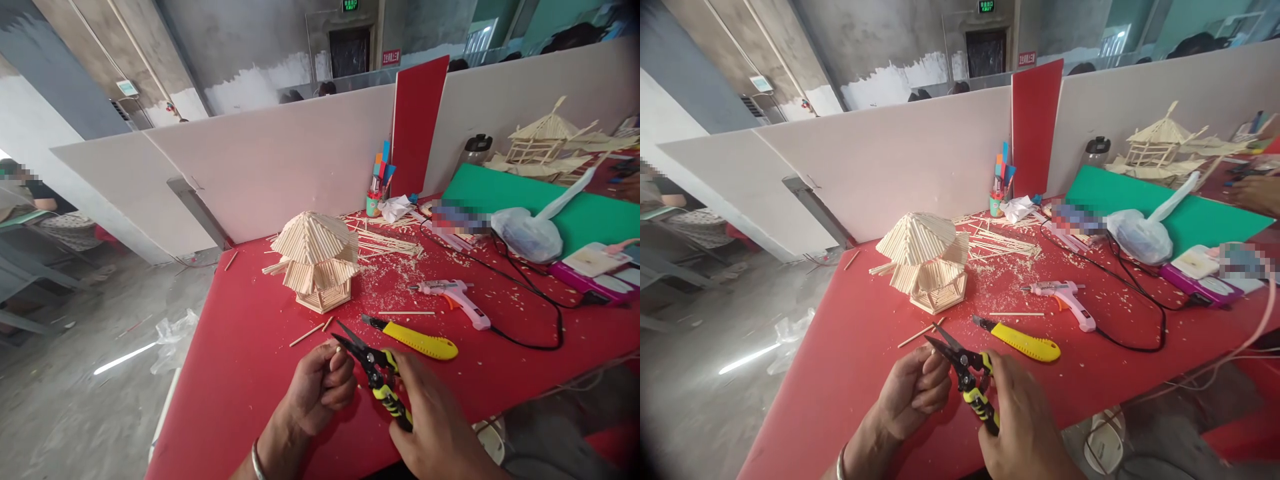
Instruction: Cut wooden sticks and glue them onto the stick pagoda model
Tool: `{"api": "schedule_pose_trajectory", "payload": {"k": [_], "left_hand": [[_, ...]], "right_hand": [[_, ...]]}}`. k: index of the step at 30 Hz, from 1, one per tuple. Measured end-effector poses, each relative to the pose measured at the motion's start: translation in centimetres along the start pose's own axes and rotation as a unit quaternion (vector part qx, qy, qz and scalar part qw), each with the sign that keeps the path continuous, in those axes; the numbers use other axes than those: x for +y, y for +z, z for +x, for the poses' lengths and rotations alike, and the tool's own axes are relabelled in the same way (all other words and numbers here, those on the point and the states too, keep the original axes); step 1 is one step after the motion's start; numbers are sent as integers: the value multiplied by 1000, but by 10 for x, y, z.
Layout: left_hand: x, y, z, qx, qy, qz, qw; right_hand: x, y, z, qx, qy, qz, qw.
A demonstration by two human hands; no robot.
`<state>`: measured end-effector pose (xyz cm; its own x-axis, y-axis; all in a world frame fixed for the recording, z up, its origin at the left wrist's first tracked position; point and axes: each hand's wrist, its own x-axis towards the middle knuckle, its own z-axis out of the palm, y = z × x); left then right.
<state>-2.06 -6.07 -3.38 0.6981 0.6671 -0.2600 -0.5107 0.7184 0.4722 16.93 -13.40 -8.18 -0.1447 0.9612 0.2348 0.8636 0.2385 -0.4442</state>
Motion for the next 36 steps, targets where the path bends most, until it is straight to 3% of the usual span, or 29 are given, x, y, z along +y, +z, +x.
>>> {"api": "schedule_pose_trajectory", "payload": {"k": [5,10,19,27,31,36], "left_hand": [[0,-1,-1,-2,-9,-9,1000],[-2,-2,0,-1,-7,-5,1000],[-2,9,1,62,108,52,991],[-5,7,0,86,81,47,992],[-6,8,-1,95,77,50,991],[-6,8,-1,111,73,44,990]], "right_hand": [[-2,4,-4,-14,-19,-17,1000],[-11,4,-3,-11,14,-5,1000],[1,-8,1,-38,40,45,997],[-10,-9,-2,-53,26,41,997],[-19,-12,0,-35,54,31,997],[-20,-15,1,-18,44,9,999]]}}
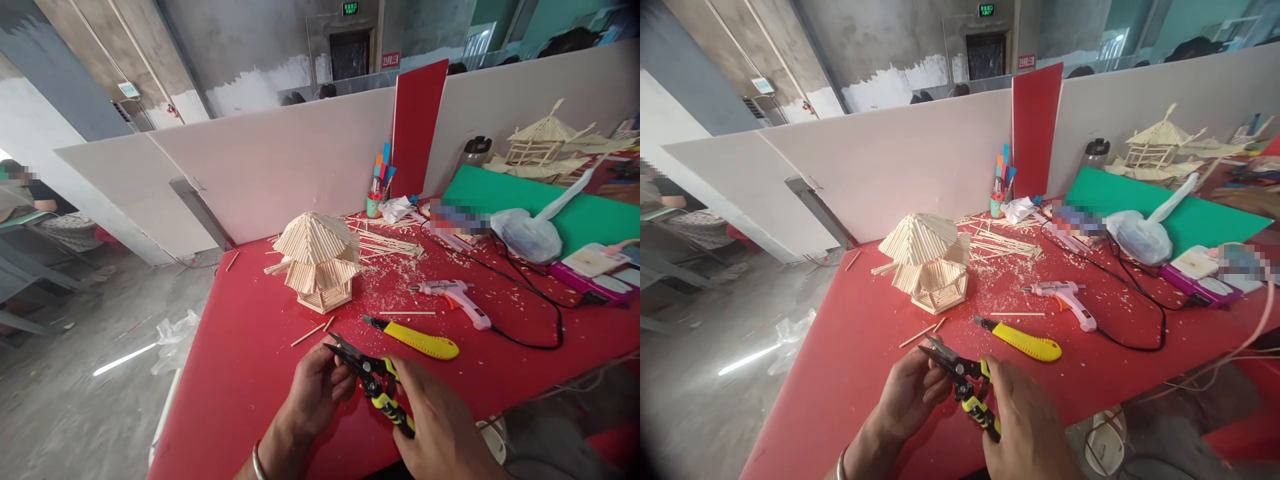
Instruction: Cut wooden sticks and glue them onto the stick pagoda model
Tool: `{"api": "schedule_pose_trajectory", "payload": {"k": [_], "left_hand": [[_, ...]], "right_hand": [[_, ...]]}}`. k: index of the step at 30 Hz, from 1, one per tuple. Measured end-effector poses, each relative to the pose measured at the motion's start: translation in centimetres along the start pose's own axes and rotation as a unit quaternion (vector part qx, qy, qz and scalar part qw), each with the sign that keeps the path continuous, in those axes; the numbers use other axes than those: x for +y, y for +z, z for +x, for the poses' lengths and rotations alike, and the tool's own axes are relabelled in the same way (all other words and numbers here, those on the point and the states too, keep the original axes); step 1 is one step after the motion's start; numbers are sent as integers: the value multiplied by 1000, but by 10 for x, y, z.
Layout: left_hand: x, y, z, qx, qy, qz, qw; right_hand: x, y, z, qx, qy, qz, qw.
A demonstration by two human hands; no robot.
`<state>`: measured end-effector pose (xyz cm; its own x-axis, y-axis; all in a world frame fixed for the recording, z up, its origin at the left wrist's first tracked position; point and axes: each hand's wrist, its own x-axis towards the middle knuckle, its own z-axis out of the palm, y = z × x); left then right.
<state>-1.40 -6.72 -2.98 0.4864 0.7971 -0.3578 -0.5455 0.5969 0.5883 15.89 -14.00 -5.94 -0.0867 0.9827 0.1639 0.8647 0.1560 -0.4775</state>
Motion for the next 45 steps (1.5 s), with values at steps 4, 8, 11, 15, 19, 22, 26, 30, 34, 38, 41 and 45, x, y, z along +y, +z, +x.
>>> {"api": "schedule_pose_trajectory", "payload": {"k": [4,8,11,15,19,22,26,30,34,38,41,45], "left_hand": [[1,-1,0,-5,-12,2,1000],[2,-2,0,2,-13,-1,1000],[1,-2,0,7,-10,1,1000],[0,-2,0,10,-2,-2,1000],[-1,-4,1,13,-7,-10,1000],[-1,-5,1,0,-11,-8,1000],[-1,-3,1,-22,-8,-6,1000],[0,-3,1,-12,-13,-12,1000],[2,-4,2,-4,-26,-17,1000],[2,-5,1,-6,-34,-16,999],[3,-5,0,-9,-34,-16,999],[3,-7,1,-22,-41,-8,999]], "right_hand": [[1,0,0,-11,4,10,1000],[1,0,0,-47,5,46,998],[0,1,0,-56,11,52,997],[-3,1,0,-43,16,17,999],[-5,0,2,-41,14,-10,999],[-2,-1,4,-67,0,-8,998],[4,1,6,-90,0,-15,996],[7,1,6,-64,-23,-6,998],[7,1,6,-57,-36,-3,998],[7,1,7,-67,-26,-10,997],[6,1,6,-64,-20,-15,998],[6,0,4,-63,-16,-16,998]]}}
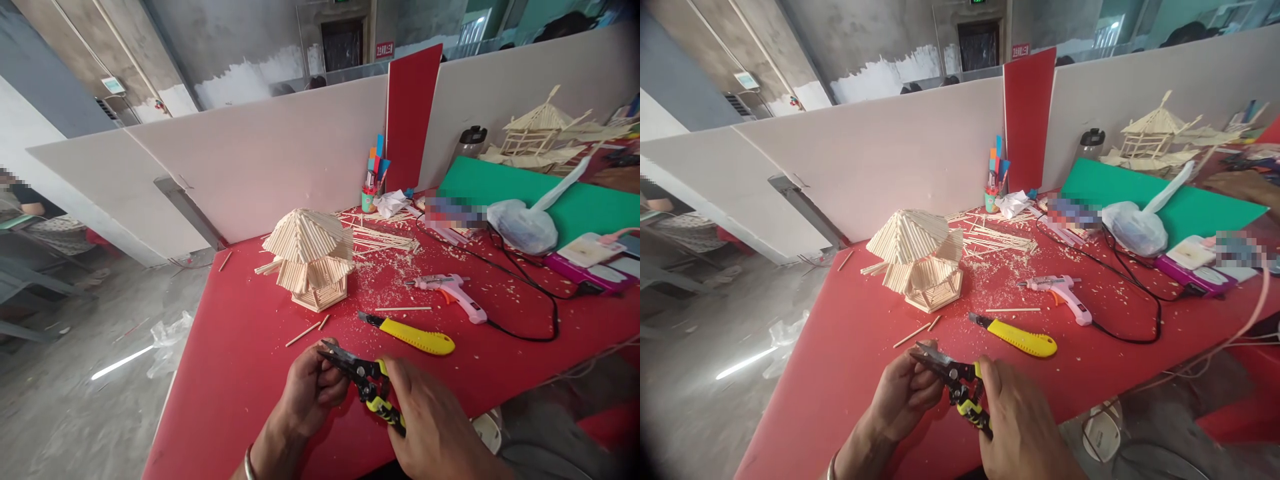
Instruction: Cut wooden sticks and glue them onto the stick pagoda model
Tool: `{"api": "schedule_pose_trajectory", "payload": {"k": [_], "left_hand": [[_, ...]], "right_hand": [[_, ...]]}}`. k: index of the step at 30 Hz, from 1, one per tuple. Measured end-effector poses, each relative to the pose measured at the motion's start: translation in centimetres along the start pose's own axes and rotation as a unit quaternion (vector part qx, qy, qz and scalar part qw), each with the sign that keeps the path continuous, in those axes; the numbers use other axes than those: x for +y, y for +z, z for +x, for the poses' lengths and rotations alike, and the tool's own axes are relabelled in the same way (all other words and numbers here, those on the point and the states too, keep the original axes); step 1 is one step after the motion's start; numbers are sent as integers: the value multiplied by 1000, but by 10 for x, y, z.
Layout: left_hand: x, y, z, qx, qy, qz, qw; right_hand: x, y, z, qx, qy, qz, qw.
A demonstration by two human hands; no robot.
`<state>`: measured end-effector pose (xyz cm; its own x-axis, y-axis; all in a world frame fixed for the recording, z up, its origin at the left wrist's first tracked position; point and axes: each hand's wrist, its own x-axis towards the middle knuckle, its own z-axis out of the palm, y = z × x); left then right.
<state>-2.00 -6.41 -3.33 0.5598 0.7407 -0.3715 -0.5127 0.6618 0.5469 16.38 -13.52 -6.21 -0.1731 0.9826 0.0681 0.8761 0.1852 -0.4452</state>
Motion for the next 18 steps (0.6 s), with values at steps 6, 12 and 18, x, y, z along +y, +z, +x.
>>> {"api": "schedule_pose_trajectory", "payload": {"k": [6,12,18], "left_hand": [[-2,-4,2,11,-28,-13,999],[-1,-4,3,2,-22,-17,1000],[1,-4,1,-26,-38,-5,999]], "right_hand": [[5,1,3,-5,-5,-27,1000],[3,2,2,14,2,-18,1000],[5,5,2,38,-17,-16,999]]}}
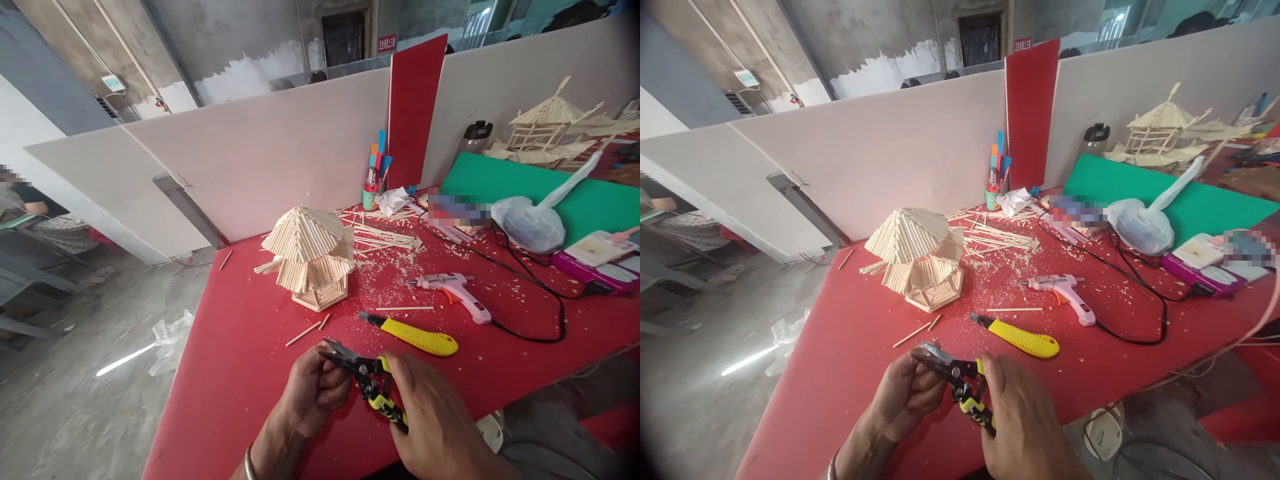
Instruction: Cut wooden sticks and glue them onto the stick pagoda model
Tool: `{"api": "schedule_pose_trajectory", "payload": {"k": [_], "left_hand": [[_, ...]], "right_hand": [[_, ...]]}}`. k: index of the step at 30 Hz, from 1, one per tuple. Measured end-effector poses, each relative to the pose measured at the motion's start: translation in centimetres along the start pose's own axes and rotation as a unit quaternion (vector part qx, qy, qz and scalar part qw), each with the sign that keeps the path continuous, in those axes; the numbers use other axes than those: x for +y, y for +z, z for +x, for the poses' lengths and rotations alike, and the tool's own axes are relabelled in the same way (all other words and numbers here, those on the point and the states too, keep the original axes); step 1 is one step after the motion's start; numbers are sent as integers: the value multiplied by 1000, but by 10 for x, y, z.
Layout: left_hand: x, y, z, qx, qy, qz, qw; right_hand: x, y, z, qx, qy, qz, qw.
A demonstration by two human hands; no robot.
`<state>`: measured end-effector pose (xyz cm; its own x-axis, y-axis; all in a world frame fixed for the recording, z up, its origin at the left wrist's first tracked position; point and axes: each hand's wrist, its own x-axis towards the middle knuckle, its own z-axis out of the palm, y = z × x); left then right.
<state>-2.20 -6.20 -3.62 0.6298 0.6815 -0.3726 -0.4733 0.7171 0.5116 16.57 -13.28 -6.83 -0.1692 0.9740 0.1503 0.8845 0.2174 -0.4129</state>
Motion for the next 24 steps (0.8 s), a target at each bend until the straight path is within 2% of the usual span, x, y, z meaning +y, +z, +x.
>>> {"api": "schedule_pose_trajectory", "payload": {"k": [10,13,19,24], "left_hand": [[0,3,-1,-7,-21,-19,1000],[0,3,0,-10,-30,-26,999],[0,-2,3,-4,-44,-42,998],[-1,-1,4,18,-40,-41,998]], "right_hand": [[-7,-4,1,27,5,1,1000],[-3,-2,1,33,6,-10,999],[9,5,1,22,-38,-14,999],[10,7,0,15,-29,3,999]]}}
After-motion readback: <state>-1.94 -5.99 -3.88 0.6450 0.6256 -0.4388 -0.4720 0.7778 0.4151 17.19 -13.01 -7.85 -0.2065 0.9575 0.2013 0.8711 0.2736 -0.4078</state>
